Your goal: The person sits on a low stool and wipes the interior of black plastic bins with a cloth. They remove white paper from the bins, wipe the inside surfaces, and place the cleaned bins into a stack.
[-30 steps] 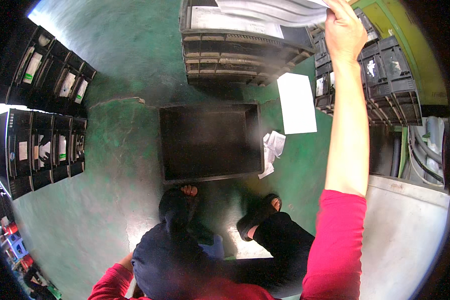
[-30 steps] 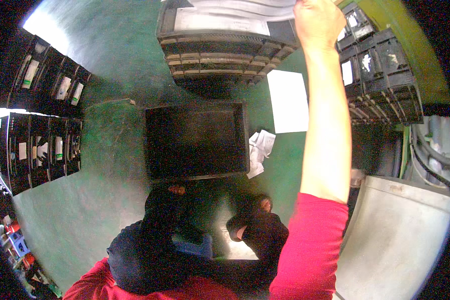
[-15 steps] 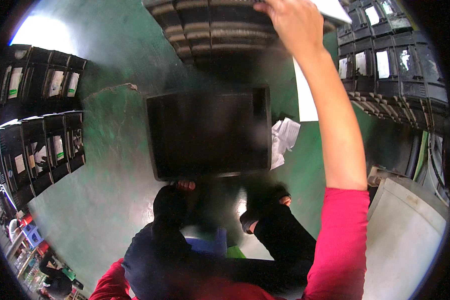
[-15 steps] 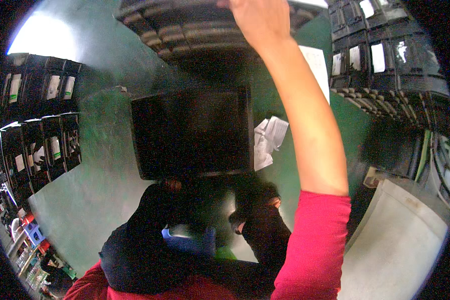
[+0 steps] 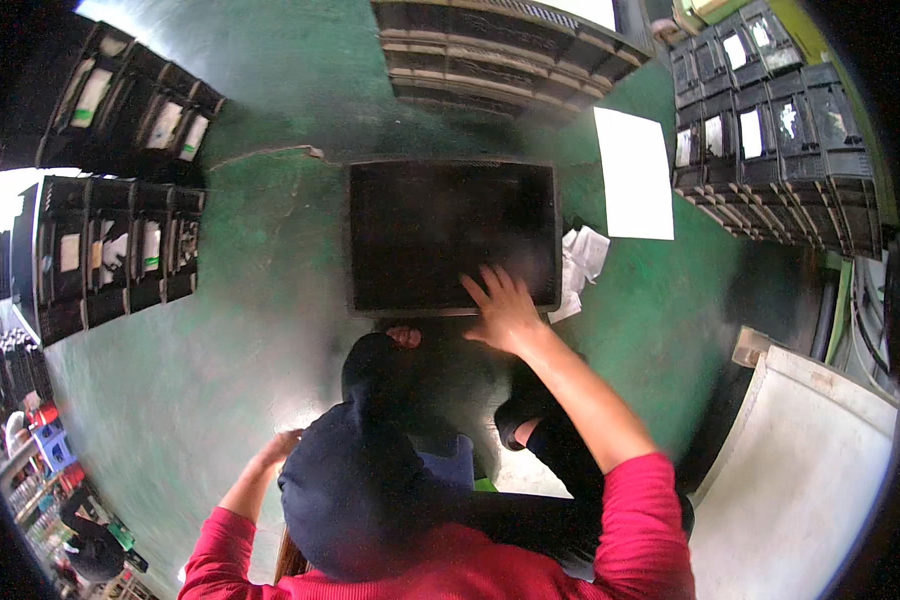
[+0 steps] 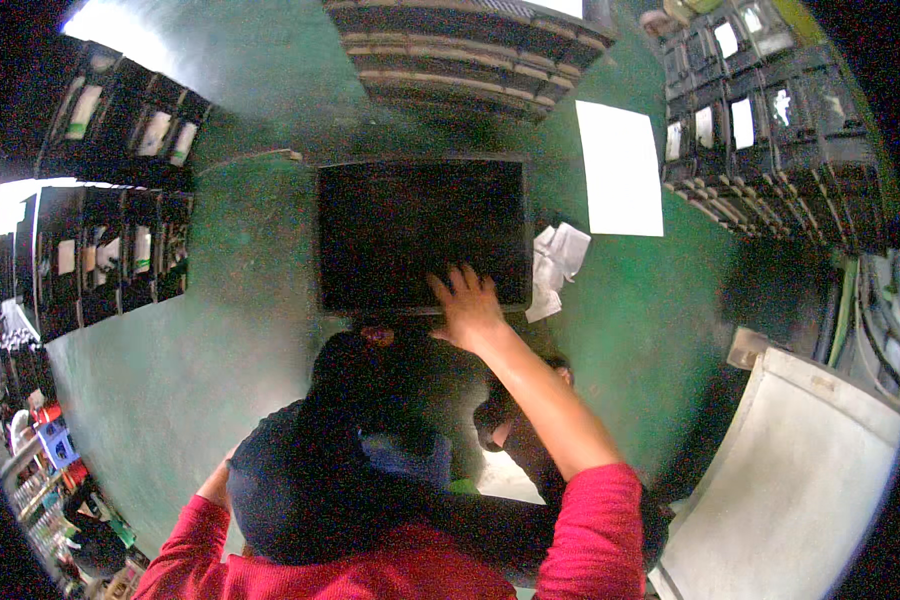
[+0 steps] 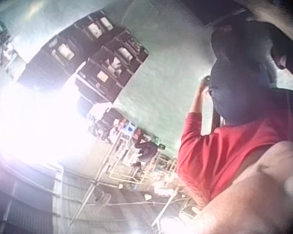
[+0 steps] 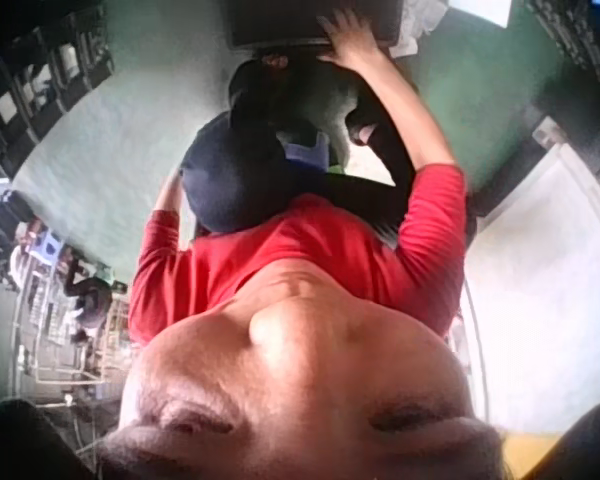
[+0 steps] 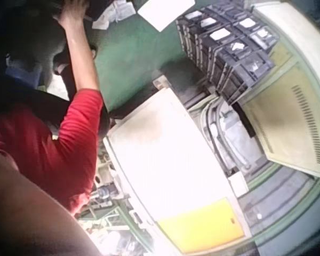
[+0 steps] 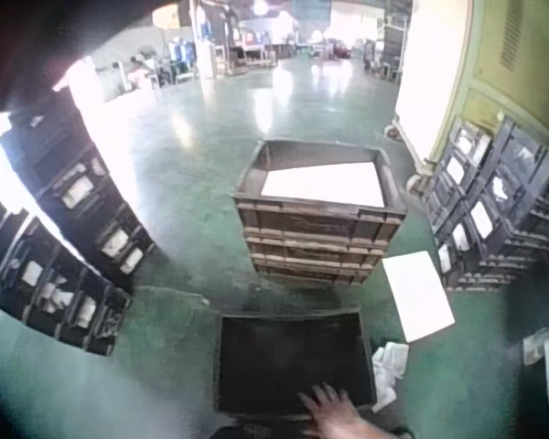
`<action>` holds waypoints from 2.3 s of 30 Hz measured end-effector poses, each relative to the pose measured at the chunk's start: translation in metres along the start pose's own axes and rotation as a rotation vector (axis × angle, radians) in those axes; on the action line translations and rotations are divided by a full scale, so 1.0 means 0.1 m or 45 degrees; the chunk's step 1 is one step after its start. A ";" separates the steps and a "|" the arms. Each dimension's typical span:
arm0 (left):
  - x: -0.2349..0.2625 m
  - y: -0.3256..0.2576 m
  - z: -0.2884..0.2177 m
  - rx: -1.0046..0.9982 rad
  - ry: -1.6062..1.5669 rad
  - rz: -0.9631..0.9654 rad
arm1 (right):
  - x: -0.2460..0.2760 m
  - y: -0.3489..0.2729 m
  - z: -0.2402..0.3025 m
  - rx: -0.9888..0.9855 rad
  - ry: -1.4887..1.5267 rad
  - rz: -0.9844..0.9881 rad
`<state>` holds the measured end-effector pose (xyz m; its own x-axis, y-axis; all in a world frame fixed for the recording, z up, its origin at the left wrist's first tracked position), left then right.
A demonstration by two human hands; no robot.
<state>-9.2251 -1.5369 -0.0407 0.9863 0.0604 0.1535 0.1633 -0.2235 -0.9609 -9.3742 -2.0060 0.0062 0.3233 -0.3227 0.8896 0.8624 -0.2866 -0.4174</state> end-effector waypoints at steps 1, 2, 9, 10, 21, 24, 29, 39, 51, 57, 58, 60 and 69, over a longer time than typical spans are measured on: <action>0.13 -0.05 -0.02 -0.033 -0.016 -0.045 | -0.23 -0.06 -0.02 -0.192 0.114 0.220; 0.27 -0.12 -0.08 -0.064 -0.052 -0.116 | -0.28 -0.12 0.01 -0.153 0.051 -0.060; 0.87 -0.83 -0.81 -0.406 -0.516 -0.436 | 0.93 0.32 -0.17 -0.364 0.630 -0.828; 0.90 -0.92 -0.89 -0.500 -0.612 -0.373 | 1.01 0.39 -0.22 -0.414 0.829 -0.819; 1.04 -1.48 -1.33 -0.822 -0.598 -0.442 | -0.26 1.01 0.25 -0.176 2.921 -0.299; 1.17 -1.64 -1.43 -1.019 -1.065 -0.319 | -0.38 0.99 0.22 -0.391 2.939 -0.274; 1.59 -1.59 -1.58 -0.779 0.233 -1.103 | -0.16 1.02 -0.03 -0.338 3.149 -0.199; 2.19 -1.95 -2.28 -1.184 -0.273 -1.076 | 1.06 0.52 -0.61 -1.032 1.506 -0.212; 0.62 -2.28 -3.79 -1.797 1.083 -0.977 | 1.80 0.79 -0.06 0.259 1.217 -0.331; 0.43 -1.97 -4.11 -1.822 1.415 -0.834 | 1.94 1.15 0.12 0.050 0.436 -0.092; 0.46 -1.96 -4.14 -1.803 1.404 -0.896 | 2.02 1.19 0.15 0.056 0.529 -0.085; 0.50 -1.91 -4.17 -1.697 1.441 -0.859 | 2.16 1.12 0.15 -0.019 0.868 0.127; 0.76 -1.83 -4.22 -1.516 1.175 -0.892 | 2.21 -0.63 0.43 0.219 0.659 -1.554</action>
<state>-9.1700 -1.9022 0.2441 0.3291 0.0021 0.9443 0.0495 -0.9987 -0.0150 -9.3402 -2.0209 0.2367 -0.8358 -0.2567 0.4854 0.5416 -0.5306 0.6520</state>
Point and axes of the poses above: each hand's wrist, its own y-axis towards the middle knuckle, its own x-axis out of the back of the hand, z = x × y, the point moved 3 cm from there along y, towards the middle knuckle, and after that the axes turned 2 degrees about -z, right-handed, at the moved point
